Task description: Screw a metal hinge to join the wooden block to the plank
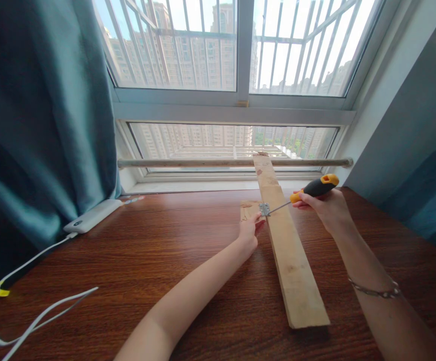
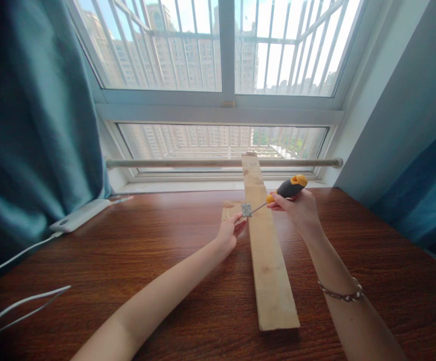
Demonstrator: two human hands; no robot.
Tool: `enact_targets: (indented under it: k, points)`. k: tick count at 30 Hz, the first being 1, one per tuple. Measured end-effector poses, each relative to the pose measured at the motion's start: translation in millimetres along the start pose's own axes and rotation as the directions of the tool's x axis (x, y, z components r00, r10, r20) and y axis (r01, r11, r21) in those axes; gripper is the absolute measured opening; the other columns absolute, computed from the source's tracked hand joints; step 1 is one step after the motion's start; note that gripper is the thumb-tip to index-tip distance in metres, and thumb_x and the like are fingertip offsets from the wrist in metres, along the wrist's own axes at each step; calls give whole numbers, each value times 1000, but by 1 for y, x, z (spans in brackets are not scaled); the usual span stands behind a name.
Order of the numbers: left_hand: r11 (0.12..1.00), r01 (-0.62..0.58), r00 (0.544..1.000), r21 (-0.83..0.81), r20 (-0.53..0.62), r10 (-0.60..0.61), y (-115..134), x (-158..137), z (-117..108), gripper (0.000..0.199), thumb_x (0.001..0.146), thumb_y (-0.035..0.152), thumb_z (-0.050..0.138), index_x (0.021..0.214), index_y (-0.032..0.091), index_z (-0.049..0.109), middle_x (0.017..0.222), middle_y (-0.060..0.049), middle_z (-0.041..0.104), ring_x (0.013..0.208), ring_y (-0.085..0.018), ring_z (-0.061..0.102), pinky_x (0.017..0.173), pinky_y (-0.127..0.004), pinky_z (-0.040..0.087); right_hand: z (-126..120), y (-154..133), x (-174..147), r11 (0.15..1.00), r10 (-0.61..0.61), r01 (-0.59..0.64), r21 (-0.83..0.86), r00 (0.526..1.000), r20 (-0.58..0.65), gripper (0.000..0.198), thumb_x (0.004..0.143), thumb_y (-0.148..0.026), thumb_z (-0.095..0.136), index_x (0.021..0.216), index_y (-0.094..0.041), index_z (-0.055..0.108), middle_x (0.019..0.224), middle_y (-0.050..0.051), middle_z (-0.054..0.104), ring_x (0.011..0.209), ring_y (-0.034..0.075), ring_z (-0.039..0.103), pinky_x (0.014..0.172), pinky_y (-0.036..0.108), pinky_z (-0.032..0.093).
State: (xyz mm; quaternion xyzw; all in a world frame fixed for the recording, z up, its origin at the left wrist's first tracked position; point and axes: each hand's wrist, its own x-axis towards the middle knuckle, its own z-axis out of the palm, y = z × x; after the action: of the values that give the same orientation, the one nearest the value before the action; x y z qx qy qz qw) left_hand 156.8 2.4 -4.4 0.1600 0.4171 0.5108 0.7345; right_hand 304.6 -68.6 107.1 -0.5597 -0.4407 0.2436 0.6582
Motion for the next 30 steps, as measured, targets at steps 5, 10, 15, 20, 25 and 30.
enact_targets:
  k: [5,10,15,20,25,30]
  points:
    - [1000,-6,1000,-8,-4,6,0,0,0,11,70,7,67,74,13,58,72,-3,65,49,-8,60,52,-19,50,-5,3,-2,941,-174,156,-302,984,-35,26,55,-39,79,61,-18,64,53,8,67,51,27,66,45,36,57]
    - [1000,-5,1000,3,-4,5,-1,1,0,11,70,8,67,74,13,59,71,-3,66,49,-9,61,52,-19,50,2,-6,-10,891,-188,158,-426,982,-30,34,59,-45,75,66,-14,65,49,6,64,41,20,61,39,29,50]
    - [1000,-9,1000,-6,-1,9,-1,1,-1,11,69,8,67,76,13,60,72,-4,66,49,-9,60,52,-19,50,2,-20,-14,999,25,-28,16,989,146,49,52,-35,82,90,-15,60,80,8,72,55,19,67,51,29,57]
    - [1000,-5,1000,-10,-3,5,-1,3,-1,11,69,8,67,76,12,60,72,-4,66,50,-9,61,53,-20,51,-9,-16,-7,998,65,-69,8,959,276,38,50,-34,83,79,-16,66,88,11,72,69,26,69,64,36,60]
    - [1000,-8,1000,-9,-5,7,-1,2,0,12,69,7,68,75,13,60,71,-4,66,50,-9,60,54,-19,51,1,-4,-7,863,-225,131,-488,964,-139,34,53,-46,78,62,-17,63,62,9,68,59,28,67,53,38,55]
    - [1000,-2,1000,2,-2,2,-1,2,0,11,69,9,68,74,13,59,73,-4,66,51,-9,61,54,-19,52,11,-3,-14,757,-421,228,-613,887,-190,34,62,-49,71,61,-17,59,56,6,66,55,25,65,53,32,51]
